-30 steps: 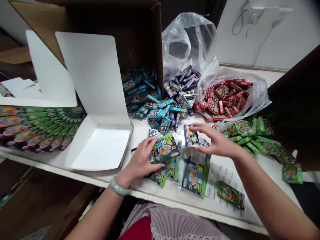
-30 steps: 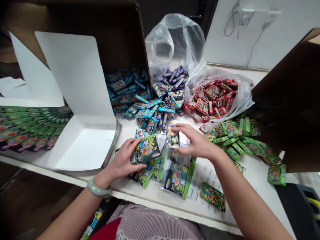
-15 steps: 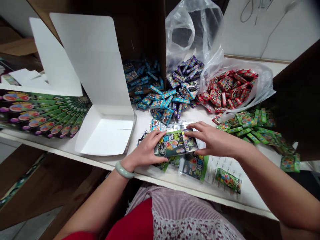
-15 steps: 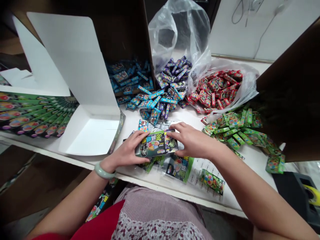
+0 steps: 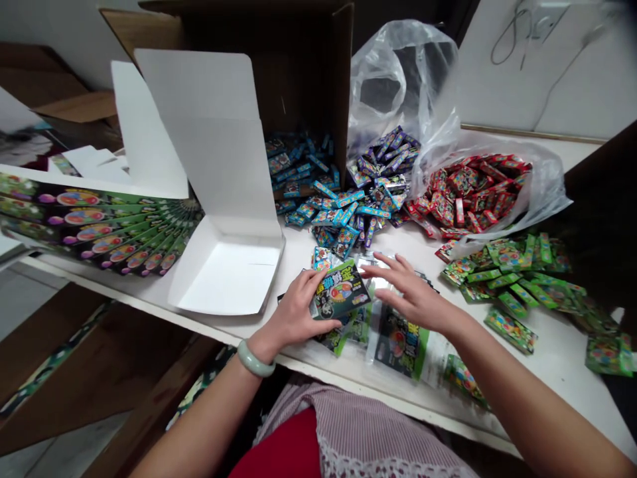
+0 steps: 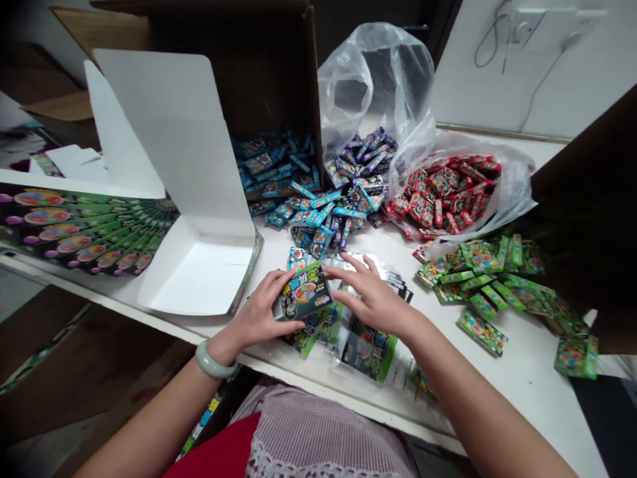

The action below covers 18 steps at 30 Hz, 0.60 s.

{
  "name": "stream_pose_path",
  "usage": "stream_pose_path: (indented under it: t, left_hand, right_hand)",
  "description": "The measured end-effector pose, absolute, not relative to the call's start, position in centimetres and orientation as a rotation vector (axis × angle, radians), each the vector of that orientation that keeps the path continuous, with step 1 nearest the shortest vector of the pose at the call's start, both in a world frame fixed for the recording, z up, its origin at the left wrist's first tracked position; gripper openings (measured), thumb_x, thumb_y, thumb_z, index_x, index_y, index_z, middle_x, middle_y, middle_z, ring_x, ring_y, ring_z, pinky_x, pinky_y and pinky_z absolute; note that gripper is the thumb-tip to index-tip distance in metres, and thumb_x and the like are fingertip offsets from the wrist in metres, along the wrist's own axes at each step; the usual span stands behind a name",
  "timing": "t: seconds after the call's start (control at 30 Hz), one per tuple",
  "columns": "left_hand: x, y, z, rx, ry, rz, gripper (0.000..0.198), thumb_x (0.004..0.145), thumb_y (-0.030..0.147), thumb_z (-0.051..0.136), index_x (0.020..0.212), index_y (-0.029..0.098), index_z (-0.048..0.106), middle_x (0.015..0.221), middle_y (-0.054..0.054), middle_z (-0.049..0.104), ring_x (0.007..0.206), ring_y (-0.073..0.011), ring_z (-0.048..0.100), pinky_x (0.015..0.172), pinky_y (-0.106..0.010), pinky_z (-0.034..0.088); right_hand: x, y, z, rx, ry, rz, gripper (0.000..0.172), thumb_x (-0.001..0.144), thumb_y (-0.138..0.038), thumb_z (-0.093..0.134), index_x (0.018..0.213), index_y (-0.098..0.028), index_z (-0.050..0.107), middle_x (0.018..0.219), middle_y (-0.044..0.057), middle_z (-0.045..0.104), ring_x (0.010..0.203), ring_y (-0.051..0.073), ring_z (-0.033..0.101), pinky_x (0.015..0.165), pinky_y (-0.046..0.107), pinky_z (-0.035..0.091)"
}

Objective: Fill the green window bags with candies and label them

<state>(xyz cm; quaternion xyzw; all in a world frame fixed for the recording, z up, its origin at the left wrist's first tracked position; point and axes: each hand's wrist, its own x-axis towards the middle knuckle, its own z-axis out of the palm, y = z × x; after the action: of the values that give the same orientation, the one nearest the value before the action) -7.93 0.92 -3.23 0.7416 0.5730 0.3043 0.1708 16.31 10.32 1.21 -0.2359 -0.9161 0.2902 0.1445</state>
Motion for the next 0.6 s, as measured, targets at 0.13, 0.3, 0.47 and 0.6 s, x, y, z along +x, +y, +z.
stream_pose_path:
  t: [0.13, 0.3, 0.47, 0.6]
  left_hand:
    - [-8.3, 0.4, -3.0, 2.066, 1.655, 0.891, 0.095, 0.067, 0.044, 0.079, 0.145, 0.022, 0.03, 0.128, -0.014, 0.047, 0.12, -0.0331, 0.048, 0.102, -0.054, 0.043]
    - [-9.0, -0.8, -2.8, 2.008, 1.703, 0.891, 0.095, 0.067, 0.045, 0.079, 0.145, 0.021, 0.03, 0.13, -0.014, 0.045, 0.123, -0.033, 0.046, 0.105, -0.053, 0.042]
    - [-9.1, -1.4, -2.8, 1.987, 1.735, 0.896, 0.094, 0.068, 0.044, 0.079, 0.144, 0.021, 0.03, 0.129, -0.014, 0.044, 0.123, -0.0324, 0.046, 0.106, -0.053, 0.042]
    - [-9.8, -1.8, -3.0, 1.976, 1.769, 0.95, 0.093, 0.07, 0.047, 0.077, 0.145, 0.024, 0.028, 0.13, -0.014, 0.044, 0.123, -0.0331, 0.047, 0.105, -0.054, 0.043]
  right_hand:
    - [13.9, 11.1, 1.2, -0.616, -2.558, 0.902, 0.032, 0.095, -0.034, 0.049, 0.126, -0.03, 0.055, 0.117, 0.006, 0.069, 0.133, 0.029, 0.044, 0.112, 0.061, 0.023]
    - [10.6, 14.5, -2.6, -1.19, -1.998, 1.023, 0.022, 0.086, -0.036, 0.06, 0.102, -0.022, 0.057, 0.099, 0.008, 0.071, 0.091, 0.023, 0.067, 0.084, 0.04, 0.051]
    - [6.1, 16.9, -5.9, -1.436, -1.838, 0.951, 0.038, 0.073, -0.036, 0.07, 0.101, -0.02, 0.048, 0.084, 0.007, 0.066, 0.082, 0.027, 0.065, 0.077, 0.042, 0.049]
    - [6.0, 16.7, -6.0, -1.408, -1.71, 1.021, 0.048, 0.076, -0.04, 0.062, 0.114, -0.019, 0.041, 0.082, 0.003, 0.062, 0.072, 0.02, 0.063, 0.067, 0.034, 0.051]
